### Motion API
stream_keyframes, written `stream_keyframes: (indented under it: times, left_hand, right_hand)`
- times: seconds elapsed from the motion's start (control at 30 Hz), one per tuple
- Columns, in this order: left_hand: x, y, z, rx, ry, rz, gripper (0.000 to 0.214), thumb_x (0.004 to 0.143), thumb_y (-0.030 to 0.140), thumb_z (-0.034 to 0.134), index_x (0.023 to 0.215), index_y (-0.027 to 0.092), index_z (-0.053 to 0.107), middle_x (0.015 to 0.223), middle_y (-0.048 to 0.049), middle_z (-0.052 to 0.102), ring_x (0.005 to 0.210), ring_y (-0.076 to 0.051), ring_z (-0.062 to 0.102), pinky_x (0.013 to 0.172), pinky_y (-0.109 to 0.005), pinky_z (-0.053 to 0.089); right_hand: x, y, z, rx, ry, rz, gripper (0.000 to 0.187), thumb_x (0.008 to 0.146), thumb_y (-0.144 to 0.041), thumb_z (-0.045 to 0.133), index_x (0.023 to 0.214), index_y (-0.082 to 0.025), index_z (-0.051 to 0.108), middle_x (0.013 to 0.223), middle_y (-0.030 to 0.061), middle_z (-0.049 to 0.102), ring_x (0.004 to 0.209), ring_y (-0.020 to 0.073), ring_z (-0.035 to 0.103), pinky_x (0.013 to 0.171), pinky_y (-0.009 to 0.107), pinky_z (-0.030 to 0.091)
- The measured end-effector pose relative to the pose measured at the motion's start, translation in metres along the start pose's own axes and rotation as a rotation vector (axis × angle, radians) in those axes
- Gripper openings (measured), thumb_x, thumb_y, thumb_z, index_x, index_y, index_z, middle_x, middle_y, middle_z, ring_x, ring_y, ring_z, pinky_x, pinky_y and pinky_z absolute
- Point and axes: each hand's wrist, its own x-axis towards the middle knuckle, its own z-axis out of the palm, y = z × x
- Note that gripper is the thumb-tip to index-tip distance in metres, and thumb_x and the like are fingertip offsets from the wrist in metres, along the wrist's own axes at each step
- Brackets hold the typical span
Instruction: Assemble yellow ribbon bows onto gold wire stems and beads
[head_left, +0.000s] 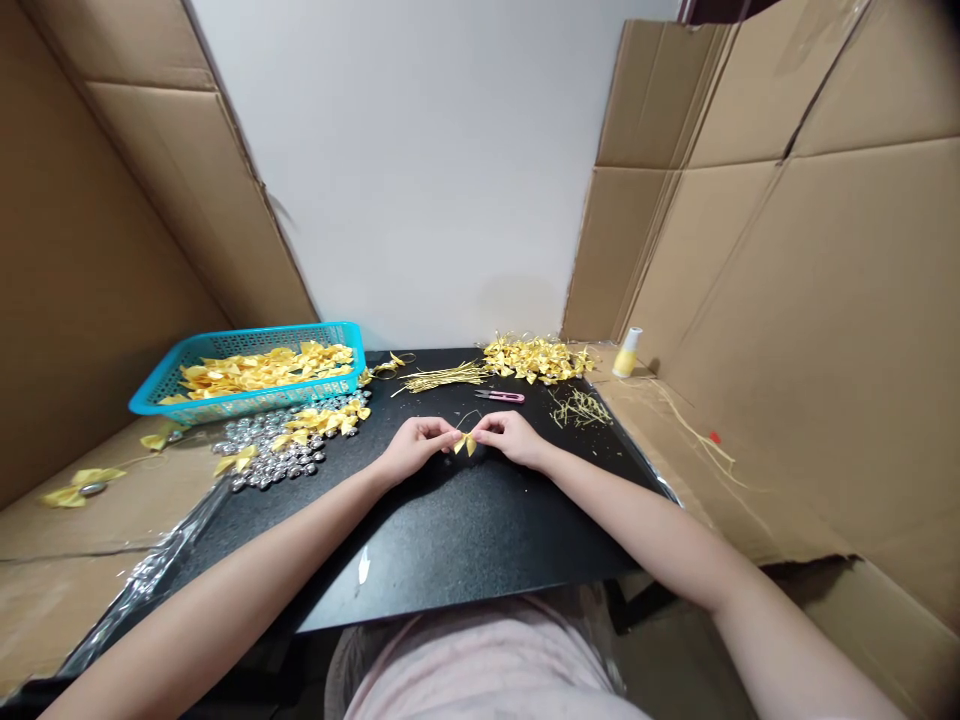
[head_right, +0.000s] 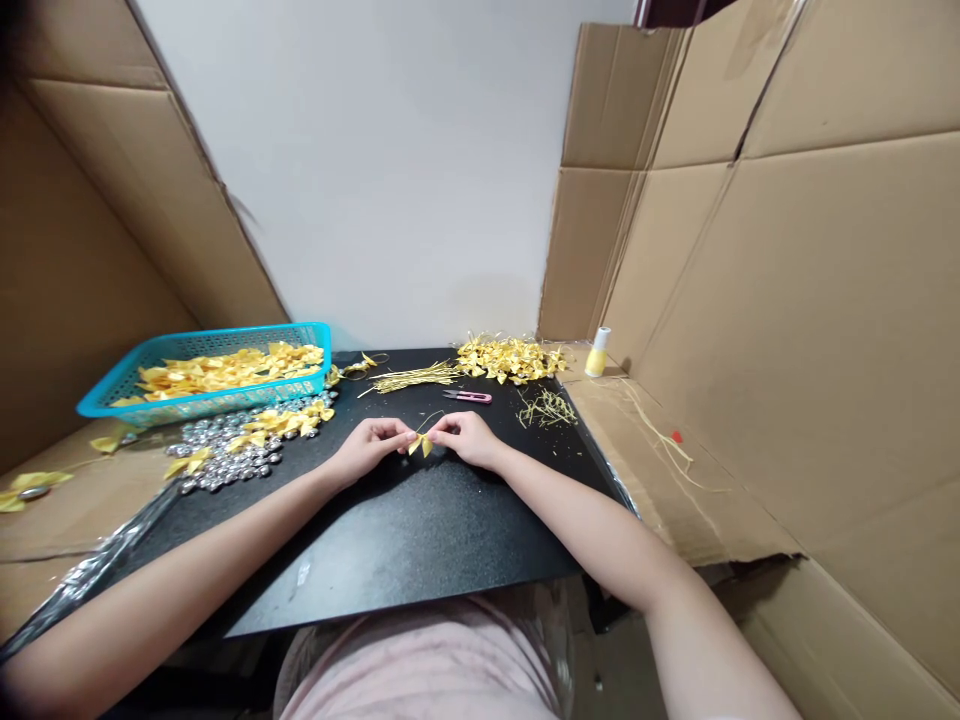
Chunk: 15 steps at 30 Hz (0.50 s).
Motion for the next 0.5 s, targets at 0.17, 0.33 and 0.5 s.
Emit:
stream_keyframes:
  times: [0.17,0.33,0.5]
  left_hand:
    - [-0.0004,-0.0018,0.0001,-0.016,0.013,-0.004,0.038,0.071,0.050,0.069,0.065,0.013,0.064,0.061,-0.0009,0.063,0.056,-0.011,0.052,0.057,-0.022,0.040]
    - [-0.0003,-0.0041,-0.0017,0.001,0.026,0.035,0.039,0.076,0.052,0.062,0.068,0.014,0.066,0.063,-0.0015,0.063,0.060,-0.013,0.053,0.061,-0.024,0.042]
    - [-0.0007,-0.0041,-0.0024,0.016,0.006,0.084,0.038,0.079,0.050,0.057,0.068,0.014,0.065,0.064,-0.0020,0.063,0.064,-0.014,0.054,0.065,-0.026,0.044]
  right_hand:
    - [0.0001,-0.0011,0.0003,0.086,-0.019,0.029,0.040,0.065,-0.052,0.074,0.074,-0.012,0.070,0.068,0.0023,0.066,0.060,0.0110,0.052,0.063,0.026,0.041]
    - [-0.0001,-0.0017,0.0002,0.162,-0.033,0.068,0.042,0.060,-0.052,0.077,0.072,-0.012,0.070,0.068,0.0014,0.067,0.062,0.0115,0.054,0.067,0.028,0.043]
    - [-0.0008,-0.0024,0.0005,0.169,-0.040,0.081,0.042,0.060,-0.051,0.077,0.074,-0.013,0.070,0.069,0.0014,0.066,0.062,0.0115,0.053,0.068,0.028,0.042]
